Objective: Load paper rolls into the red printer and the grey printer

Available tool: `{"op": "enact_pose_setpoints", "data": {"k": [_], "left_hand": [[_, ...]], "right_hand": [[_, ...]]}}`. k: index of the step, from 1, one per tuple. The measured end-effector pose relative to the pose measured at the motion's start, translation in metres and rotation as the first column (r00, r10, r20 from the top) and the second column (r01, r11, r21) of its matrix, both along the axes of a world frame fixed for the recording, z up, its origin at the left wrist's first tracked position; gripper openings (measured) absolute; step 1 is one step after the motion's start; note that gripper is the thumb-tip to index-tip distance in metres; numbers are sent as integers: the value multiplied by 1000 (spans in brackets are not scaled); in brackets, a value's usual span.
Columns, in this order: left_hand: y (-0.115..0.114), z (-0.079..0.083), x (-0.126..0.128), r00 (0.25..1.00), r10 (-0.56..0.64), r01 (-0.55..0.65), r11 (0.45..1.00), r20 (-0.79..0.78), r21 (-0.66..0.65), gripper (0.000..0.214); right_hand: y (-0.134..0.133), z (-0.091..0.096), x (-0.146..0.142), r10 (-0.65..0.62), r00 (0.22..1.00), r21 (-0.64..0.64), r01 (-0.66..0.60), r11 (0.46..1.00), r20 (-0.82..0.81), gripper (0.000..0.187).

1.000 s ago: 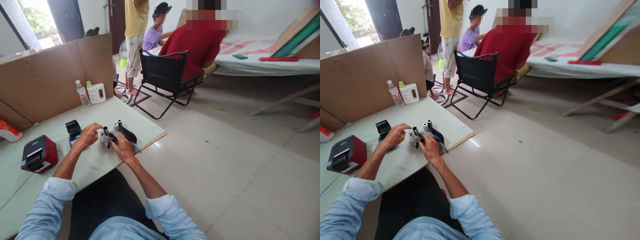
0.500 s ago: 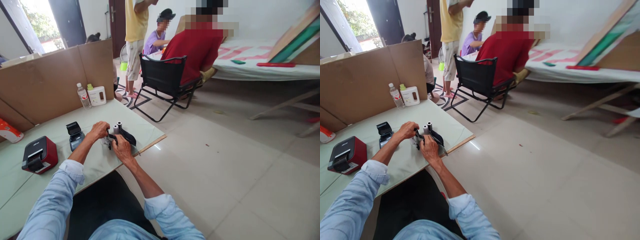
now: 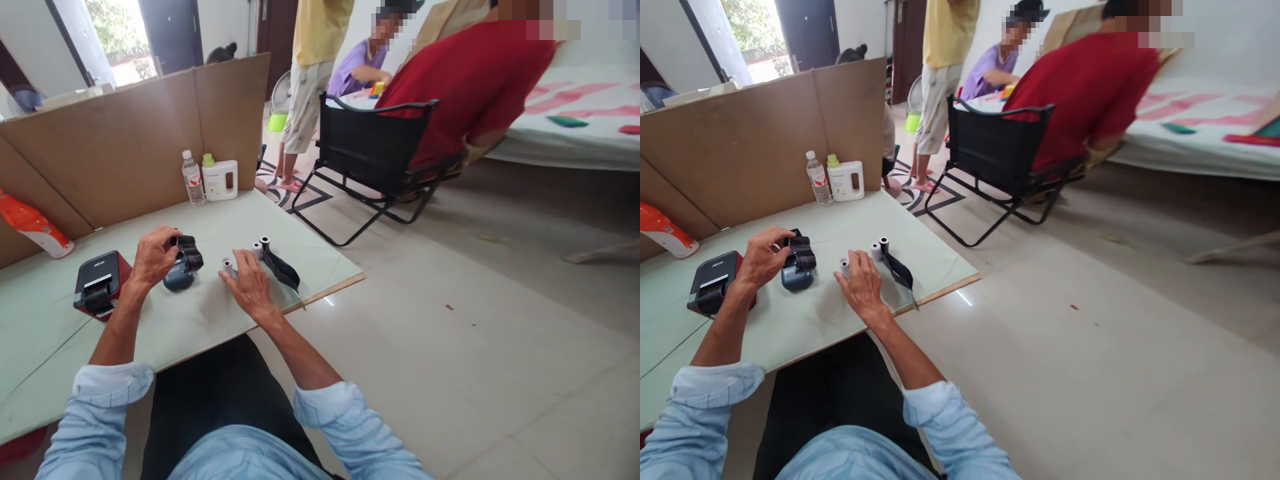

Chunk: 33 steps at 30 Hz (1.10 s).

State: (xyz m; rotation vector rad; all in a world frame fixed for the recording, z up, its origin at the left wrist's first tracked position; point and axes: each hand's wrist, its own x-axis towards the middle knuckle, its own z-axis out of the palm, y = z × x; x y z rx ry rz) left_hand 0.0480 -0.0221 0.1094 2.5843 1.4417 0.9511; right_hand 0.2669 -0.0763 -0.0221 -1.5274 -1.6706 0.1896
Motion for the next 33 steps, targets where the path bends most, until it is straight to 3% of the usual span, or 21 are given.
{"op": "enact_pose_setpoints", "data": {"k": [4,10,14,17,20,24,28,33], "left_hand": [[-5,-15,-25,985,85,-80,996,149,-41,32],[-6,-39,-38,953,121,-90,988,279,-123,34],[-4,-50,-42,938,132,-81,982,319,-168,34],[-2,-55,-43,938,123,-67,982,325,-178,32],[-5,-60,-45,938,107,-46,981,330,-187,32],[-23,-75,-52,930,49,29,978,365,-205,30],[-41,-94,-57,923,33,65,968,382,-242,26],[-43,-95,-51,917,52,35,977,394,-212,22]], "right_hand": [[10,0,0,26,982,-310,33,950,184,30],[25,-6,9,-3,973,-350,87,933,232,23],[29,-7,10,-34,974,-145,69,987,225,37],[33,-3,-2,67,984,75,-81,994,165,41],[36,-5,-24,258,959,180,-275,944,115,48],[34,-23,-50,446,891,254,-453,854,89,55],[31,-39,-61,526,848,299,-519,801,63,49],[36,-30,-68,623,770,297,-568,768,-138,40]]}}
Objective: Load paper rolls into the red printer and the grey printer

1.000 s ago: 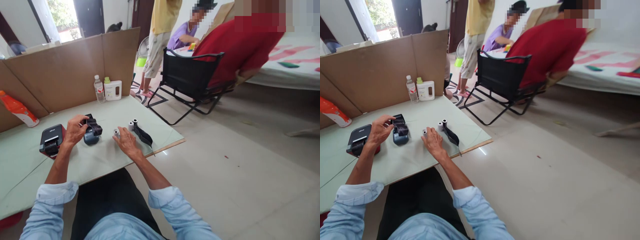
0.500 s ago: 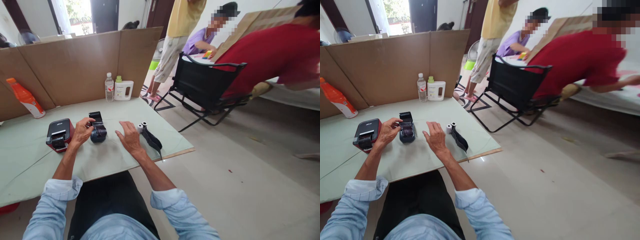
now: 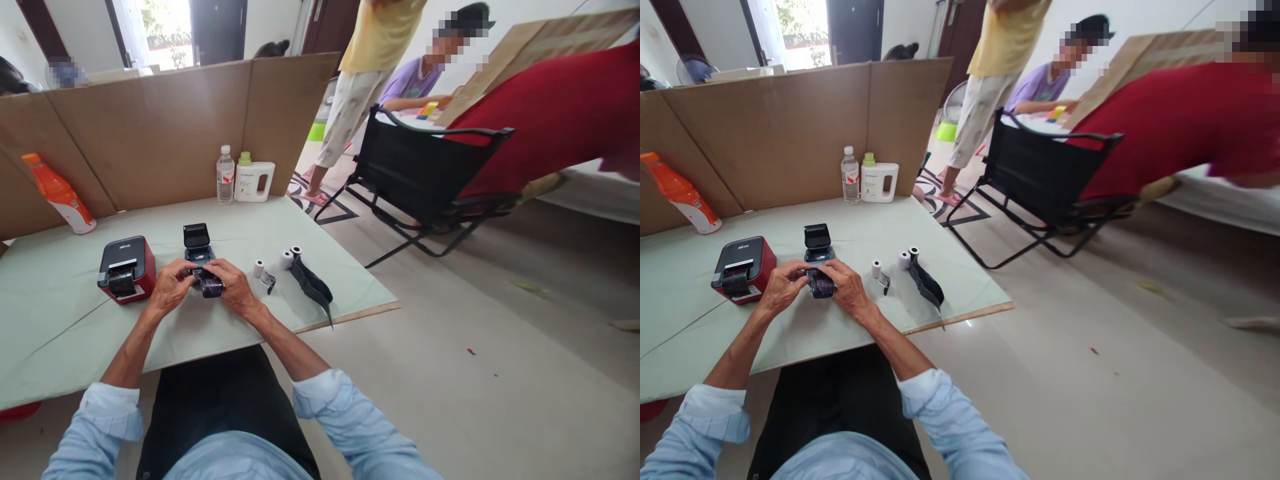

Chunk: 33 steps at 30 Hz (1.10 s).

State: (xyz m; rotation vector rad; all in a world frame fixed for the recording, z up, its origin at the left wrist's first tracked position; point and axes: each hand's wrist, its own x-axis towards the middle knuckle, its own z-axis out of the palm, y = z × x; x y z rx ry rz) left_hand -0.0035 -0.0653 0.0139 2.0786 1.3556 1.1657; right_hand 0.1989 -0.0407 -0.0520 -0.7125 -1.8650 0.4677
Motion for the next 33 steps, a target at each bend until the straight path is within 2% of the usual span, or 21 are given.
{"op": "enact_pose_setpoints", "data": {"k": [4,8,10,12,14,16,18,21,24,26,28,31,33], "left_hand": [[-4,13,12,998,-6,6,1000,65,-12,32],[-18,25,21,976,18,3,995,219,-95,30],[-25,28,24,942,61,5,981,331,-195,31],[-30,31,24,891,96,75,933,444,-352,39],[-35,32,23,845,92,207,851,526,-482,47],[-39,32,22,832,32,319,789,554,-525,47],[-45,33,20,864,-50,340,791,500,-509,39],[-53,37,19,952,-105,219,891,289,-397,27],[-48,40,15,987,-140,155,962,82,-226,32],[-33,39,10,990,-137,133,982,-24,-131,32],[-9,34,5,995,-50,46,998,-90,-52,30],[32,21,-2,985,110,-118,992,-135,-50,30],[55,11,-4,972,166,-179,982,-166,-66,28]], "right_hand": [[-5,11,-3,83,955,-158,-132,978,-286,21],[-23,15,0,36,923,-352,-182,918,-383,32],[-34,19,3,-8,919,-389,-159,908,-394,36],[-41,27,8,-8,924,-351,-137,926,-382,34],[-47,36,15,41,939,-253,-134,958,-341,29],[-50,45,24,97,958,-157,-144,977,-270,22],[-52,48,33,150,970,-120,-175,977,-189,19],[-50,44,42,181,979,-126,-191,973,-89,25],[-36,38,37,96,995,-84,-96,992,-4,34],[-17,39,27,45,995,-47,-41,998,91,38],[6,45,14,-4,977,-25,9,1000,215,39],[44,56,-5,-72,915,-55,102,993,396,41],[63,61,-13,-66,867,-96,130,987,493,38]]}}
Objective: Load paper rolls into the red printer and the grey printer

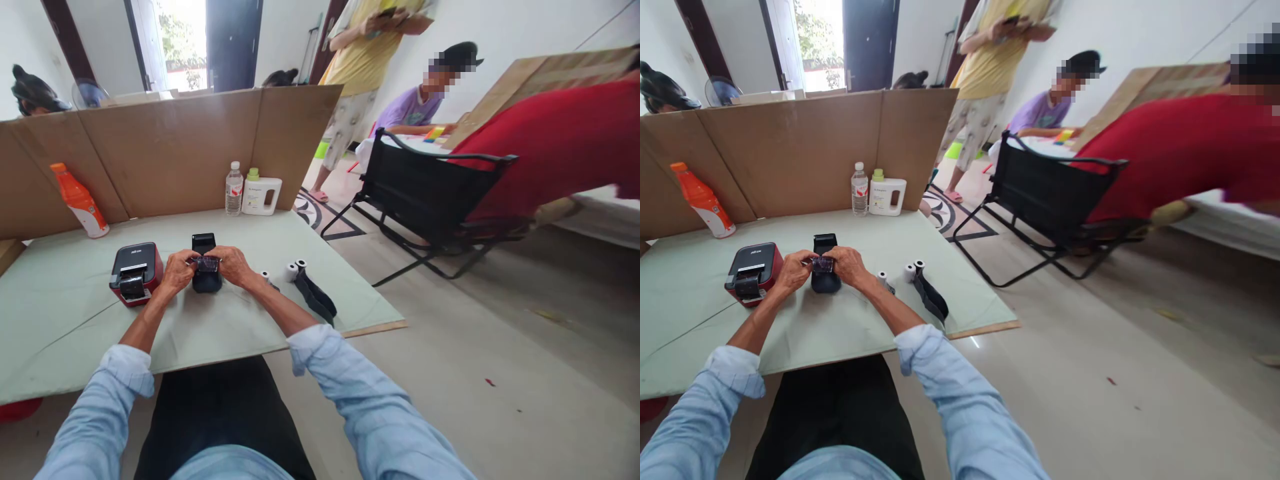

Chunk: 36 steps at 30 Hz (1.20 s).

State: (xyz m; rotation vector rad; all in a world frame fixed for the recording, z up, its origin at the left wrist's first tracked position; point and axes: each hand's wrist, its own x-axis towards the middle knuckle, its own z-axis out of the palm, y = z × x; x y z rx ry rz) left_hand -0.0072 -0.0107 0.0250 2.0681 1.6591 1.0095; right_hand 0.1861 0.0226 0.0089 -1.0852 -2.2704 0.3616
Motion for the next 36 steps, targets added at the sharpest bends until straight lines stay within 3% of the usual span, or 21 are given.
{"op": "enact_pose_setpoints", "data": {"k": [3,7,15,18,23,28,32,36], "left_hand": [[22,-12,0,999,25,-26,1000,-34,-16,29],[33,-21,-3,997,14,-17,999,-81,-47,32],[40,-22,-7,954,-100,79,993,-282,-84,43],[42,-22,-9,940,-139,115,989,-312,-94,41],[43,-25,-15,961,-145,137,989,-235,-51,32],[57,-21,-15,993,95,-87,990,-70,112,67],[67,-15,-12,995,64,-57,995,-72,87,73],[57,-11,-15,992,16,-6,996,-123,86,73]], "right_hand": [[17,0,-3,-19,994,-47,24,999,110,38],[21,-9,-3,-35,985,-32,41,999,167,42],[23,-18,-6,-39,975,-63,54,997,218,47],[24,-21,-5,-22,984,-7,24,1000,177,43],[13,-31,-2,13,1000,191,-11,982,-10,23],[-7,-44,-2,35,999,238,-39,971,17,18],[-22,-54,-3,17,996,266,-38,963,84,19],[-31,-59,-4,-10,995,287,-17,958,95,25]]}}
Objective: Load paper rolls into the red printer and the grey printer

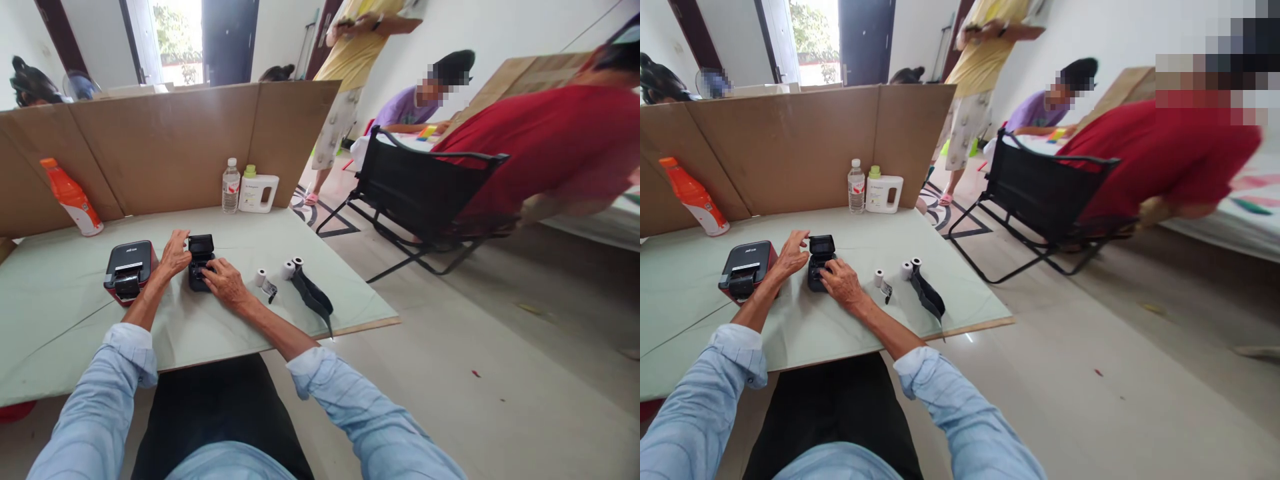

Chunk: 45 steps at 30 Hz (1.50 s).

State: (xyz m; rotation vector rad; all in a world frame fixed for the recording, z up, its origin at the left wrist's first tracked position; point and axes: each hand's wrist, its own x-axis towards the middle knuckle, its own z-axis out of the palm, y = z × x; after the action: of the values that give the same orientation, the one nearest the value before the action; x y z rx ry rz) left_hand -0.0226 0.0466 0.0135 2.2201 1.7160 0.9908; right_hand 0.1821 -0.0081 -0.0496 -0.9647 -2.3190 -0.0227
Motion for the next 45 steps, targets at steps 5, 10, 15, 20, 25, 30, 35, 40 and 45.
{"op": "enact_pose_setpoints", "data": {"k": [5,10,15,20,25,30,35,40,45], "left_hand": [[-28,-1,-9,985,-156,153,988,-74,-37,57],[-55,-13,-25,958,-274,254,948,-88,-190,67],[-71,-30,-28,969,-231,196,931,-82,-309,111],[-77,-41,-19,987,-147,120,944,-67,-306,105],[-72,-43,-16,989,-140,120,954,-54,-276,101],[-72,-41,-16,989,-124,94,947,-80,-307,98],[-64,-41,-14,980,-189,165,944,-61,-285,113],[-41,-37,-9,969,-244,223,926,-33,-304,131],[-27,-34,-9,964,-265,248,931,-28,-267,130]], "right_hand": [[-8,-1,-1,-13,1000,-16,13,1000,-15,29],[-10,-3,2,-3,1000,-32,3,999,-2,31],[-1,-9,6,-90,995,-139,83,987,-41,82],[6,-15,9,-123,992,-316,126,940,30,94],[9,-19,7,-109,994,-335,110,936,20,91],[7,-19,4,-135,991,-365,132,922,16,89],[-1,-26,4,-123,991,-318,101,943,-48,92],[-3,-30,6,-113,985,-261,76,962,-131,91],[-8,-24,3,-116,964,-34,111,993,-239,78]]}}
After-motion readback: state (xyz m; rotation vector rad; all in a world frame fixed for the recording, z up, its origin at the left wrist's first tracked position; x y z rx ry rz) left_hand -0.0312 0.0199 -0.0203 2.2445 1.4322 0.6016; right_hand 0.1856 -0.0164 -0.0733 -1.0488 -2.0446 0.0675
